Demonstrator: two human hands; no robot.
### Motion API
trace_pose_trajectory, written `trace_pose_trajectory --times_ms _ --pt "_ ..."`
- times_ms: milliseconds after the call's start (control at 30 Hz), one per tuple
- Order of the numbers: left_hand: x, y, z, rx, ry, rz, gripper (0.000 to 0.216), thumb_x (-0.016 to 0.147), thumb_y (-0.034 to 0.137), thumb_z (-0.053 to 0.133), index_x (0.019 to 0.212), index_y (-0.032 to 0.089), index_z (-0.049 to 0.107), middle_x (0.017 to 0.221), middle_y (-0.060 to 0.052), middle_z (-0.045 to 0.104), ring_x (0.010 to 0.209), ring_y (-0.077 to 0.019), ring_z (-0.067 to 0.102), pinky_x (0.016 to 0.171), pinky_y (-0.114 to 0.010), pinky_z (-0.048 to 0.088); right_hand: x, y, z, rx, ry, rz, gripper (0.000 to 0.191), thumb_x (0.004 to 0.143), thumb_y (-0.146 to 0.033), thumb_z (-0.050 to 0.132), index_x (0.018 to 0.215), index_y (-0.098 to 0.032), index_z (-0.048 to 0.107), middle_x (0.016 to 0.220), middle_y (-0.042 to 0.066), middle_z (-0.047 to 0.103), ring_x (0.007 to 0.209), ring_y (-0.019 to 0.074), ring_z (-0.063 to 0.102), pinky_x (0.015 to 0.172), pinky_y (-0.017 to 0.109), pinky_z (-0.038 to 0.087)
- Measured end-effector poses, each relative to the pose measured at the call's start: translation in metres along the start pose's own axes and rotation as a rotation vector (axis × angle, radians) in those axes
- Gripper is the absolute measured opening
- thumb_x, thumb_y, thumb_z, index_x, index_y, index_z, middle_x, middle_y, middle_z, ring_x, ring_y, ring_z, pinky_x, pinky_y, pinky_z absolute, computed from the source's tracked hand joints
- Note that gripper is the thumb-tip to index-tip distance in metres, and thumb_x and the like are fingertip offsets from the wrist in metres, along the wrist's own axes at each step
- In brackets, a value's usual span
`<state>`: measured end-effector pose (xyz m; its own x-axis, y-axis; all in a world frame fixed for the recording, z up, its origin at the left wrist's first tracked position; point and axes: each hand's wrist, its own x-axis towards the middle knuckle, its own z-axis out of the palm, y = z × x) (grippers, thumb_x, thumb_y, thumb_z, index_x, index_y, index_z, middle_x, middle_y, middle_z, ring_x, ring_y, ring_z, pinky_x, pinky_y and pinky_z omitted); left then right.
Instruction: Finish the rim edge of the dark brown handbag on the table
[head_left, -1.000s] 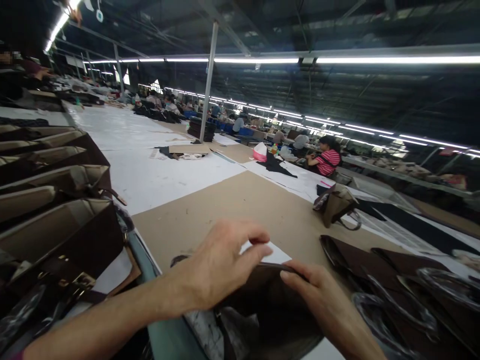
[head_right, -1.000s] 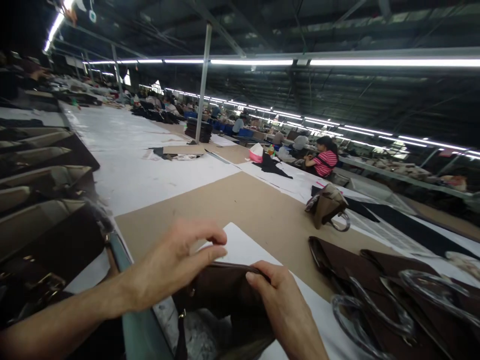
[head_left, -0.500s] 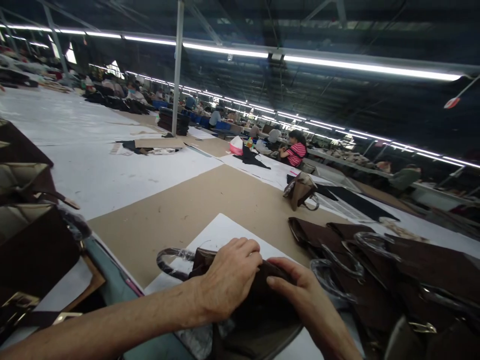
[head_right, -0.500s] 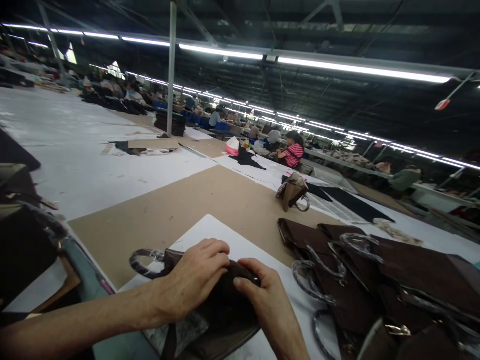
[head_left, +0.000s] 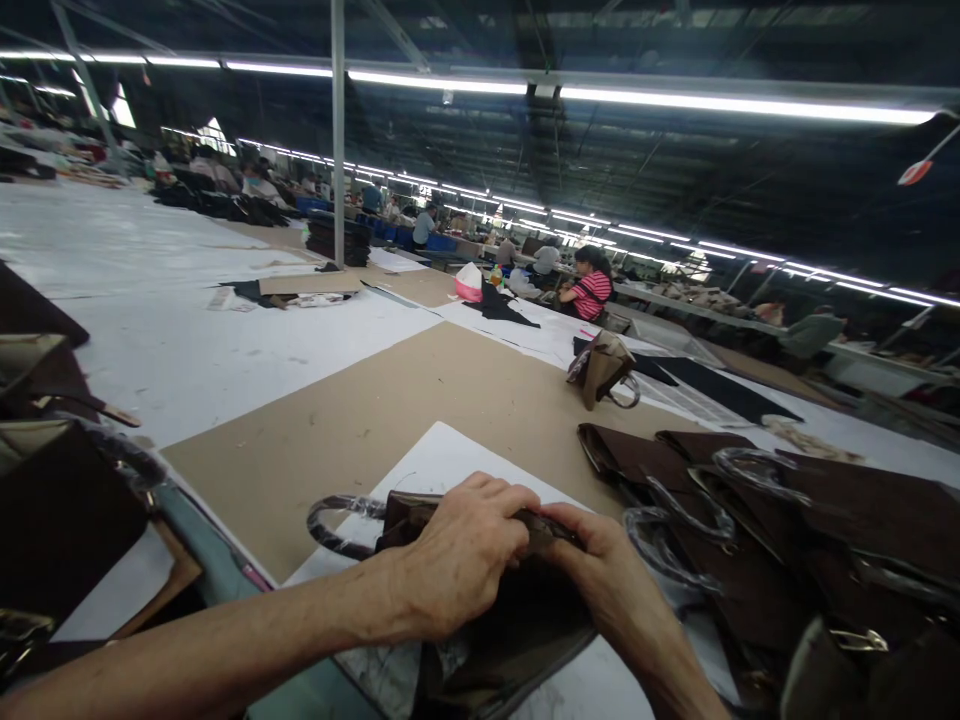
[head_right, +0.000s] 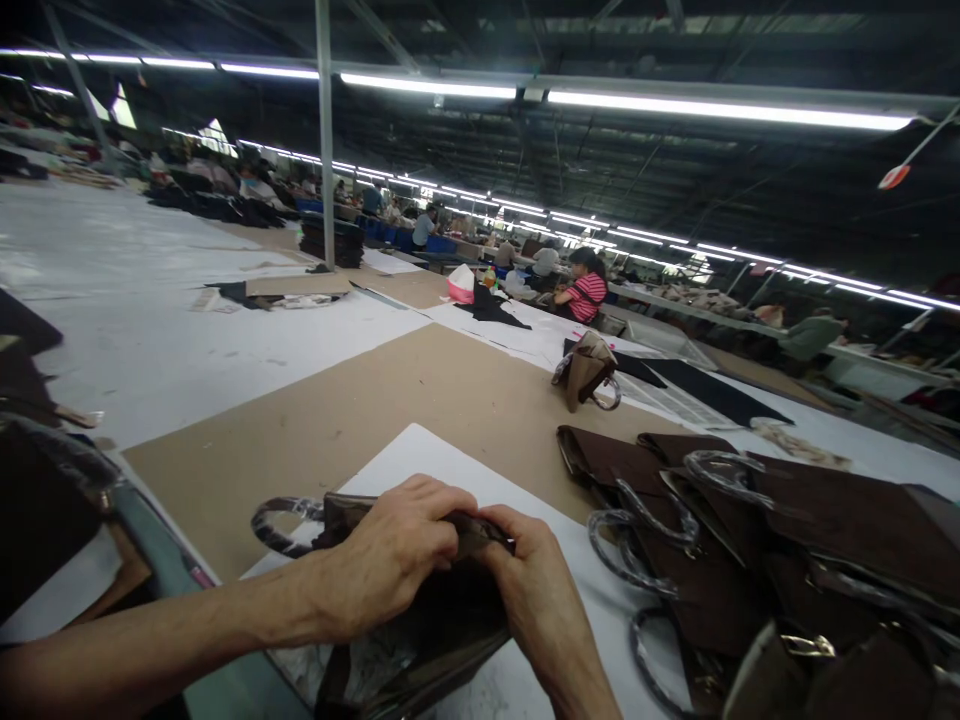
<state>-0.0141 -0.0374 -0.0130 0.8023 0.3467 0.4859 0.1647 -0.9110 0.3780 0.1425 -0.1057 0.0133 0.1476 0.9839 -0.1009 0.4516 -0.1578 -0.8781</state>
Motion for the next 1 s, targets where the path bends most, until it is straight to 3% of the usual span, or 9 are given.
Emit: trace_pose_trajectory --times_ms 133,233,300,533,733,1000 --pt "-0.002 -0.005 -0.002 -0.056 0.019 -0.03 0.011 0.078 0.01 0.052 0.072 0.017 0.057 0.115 -0.002 0.055 0.098 -0.0176 0.049 0.088 -0.031 0.037 0.0 -0.004 0.003 -0.024 0.01 0.031 0.027 0.064 -0.021 0.053 0.086 -0.017 0.068 0.07 -0.003 0.063 0.07 0.0166 0.054 0.065 0.025 0.038" --pt "-0.001 -0.006 -0.005 -0.097 0.064 -0.105 0.012 0.077 0.009 0.052 0.086 0.016 0.056 0.122 -0.005 0.05 0.105 -0.0184 0.046 0.094 -0.032 0.036 -0.001 -0.008 0.005 -0.028 0.012 0.054 0.029 0.064 -0.02 0.053 0.09 -0.017 0.066 0.073 -0.003 0.064 0.071 0.0164 0.055 0.065 0.025 0.039" --pt "0.001 -0.005 -0.004 -0.083 0.066 -0.085 0.017 0.076 0.01 0.054 0.092 0.016 0.055 0.119 -0.006 0.052 0.104 -0.0185 0.047 0.094 -0.033 0.036 -0.002 -0.008 0.005 -0.034 0.023 0.048 0.029 0.064 -0.02 0.053 0.09 -0.017 0.066 0.075 -0.003 0.065 0.072 0.0169 0.055 0.066 0.026 0.039" --pt "0.006 -0.007 0.008 -0.054 0.157 -0.048 0.014 0.083 0.01 0.045 0.084 0.017 0.058 0.104 -0.004 0.06 0.093 -0.0171 0.051 0.089 -0.032 0.04 -0.004 0.0 0.003 -0.078 0.109 0.041 0.026 0.065 -0.024 0.055 0.088 -0.018 0.066 0.08 -0.002 0.065 0.078 0.0184 0.055 0.073 0.027 0.038" --pt "0.0 -0.009 0.008 -0.013 0.156 -0.022 0.025 0.075 0.005 0.05 0.096 0.017 0.053 0.121 -0.006 0.051 0.104 -0.0198 0.046 0.093 -0.035 0.038 -0.003 0.001 0.004 -0.035 0.094 0.05 0.024 0.064 -0.026 0.056 0.085 -0.017 0.064 0.076 -0.002 0.064 0.073 0.0177 0.055 0.068 0.027 0.039" --pt "-0.001 -0.015 0.01 -0.039 0.188 0.021 0.011 0.078 0.007 0.05 0.078 0.014 0.057 0.115 -0.007 0.055 0.1 -0.0187 0.049 0.092 -0.032 0.04 -0.004 0.003 -0.001 -0.072 0.099 0.089 0.024 0.064 -0.025 0.059 0.087 -0.018 0.065 0.076 -0.003 0.064 0.073 0.0173 0.055 0.069 0.027 0.039"
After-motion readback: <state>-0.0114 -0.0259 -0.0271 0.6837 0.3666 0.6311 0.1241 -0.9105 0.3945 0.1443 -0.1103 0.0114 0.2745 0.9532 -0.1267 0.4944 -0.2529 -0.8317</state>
